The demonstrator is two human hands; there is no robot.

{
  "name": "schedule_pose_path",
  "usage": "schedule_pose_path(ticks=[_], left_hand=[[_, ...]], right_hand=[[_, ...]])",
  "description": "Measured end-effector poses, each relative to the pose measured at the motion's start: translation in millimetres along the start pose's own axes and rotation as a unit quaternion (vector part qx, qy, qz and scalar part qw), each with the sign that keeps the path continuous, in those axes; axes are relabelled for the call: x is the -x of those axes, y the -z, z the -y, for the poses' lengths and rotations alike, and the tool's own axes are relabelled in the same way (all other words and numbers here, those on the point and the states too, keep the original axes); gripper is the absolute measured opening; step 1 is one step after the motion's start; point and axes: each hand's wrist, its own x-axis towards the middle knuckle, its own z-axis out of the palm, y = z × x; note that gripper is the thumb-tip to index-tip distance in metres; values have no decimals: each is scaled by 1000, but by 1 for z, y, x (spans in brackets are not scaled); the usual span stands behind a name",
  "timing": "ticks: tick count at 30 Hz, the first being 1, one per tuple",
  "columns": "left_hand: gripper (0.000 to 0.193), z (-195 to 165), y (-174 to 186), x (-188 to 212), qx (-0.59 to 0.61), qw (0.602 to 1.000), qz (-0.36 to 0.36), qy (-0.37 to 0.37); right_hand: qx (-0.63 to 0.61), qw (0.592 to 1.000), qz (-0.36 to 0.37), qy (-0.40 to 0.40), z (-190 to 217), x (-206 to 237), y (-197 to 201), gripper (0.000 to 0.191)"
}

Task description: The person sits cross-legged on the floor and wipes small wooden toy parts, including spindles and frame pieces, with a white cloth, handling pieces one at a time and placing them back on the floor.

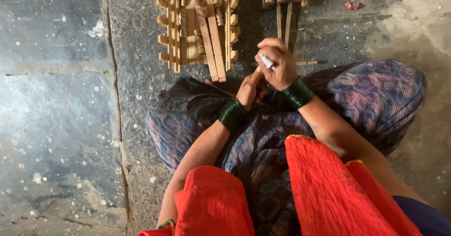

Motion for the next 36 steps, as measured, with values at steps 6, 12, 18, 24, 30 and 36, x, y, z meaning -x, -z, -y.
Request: schedule_pose_path(ticks=[6, 12, 18, 24, 30, 36], left_hand=[[54, 6, 3, 1, 2, 1000, 20, -13], [50, 17, 4, -7, 12, 999, 17, -39], [49, 15, 3, -12, -22, 999, 2, -35], [52, 17, -3, -11, -117, 990, -58, -50], [36, 22, -1, -15, -165, 973, -133, -89], [29, 15, -1, -11, -273, 921, -176, -215]], right_hand=[[11, 999, -49, -13, -13, -11, -1, 15], [16, 1000, -26, 7, -4, -7, 2, 16], [-54, 995, -22, -76, 9, -17, 16, 13], [-98, 974, 30, -203, 4, -16, 16, 10], [-24, 983, 150, -99, -10, -22, 44, 18], [-70, 922, 304, -229, 1, -24, 64, 34]])
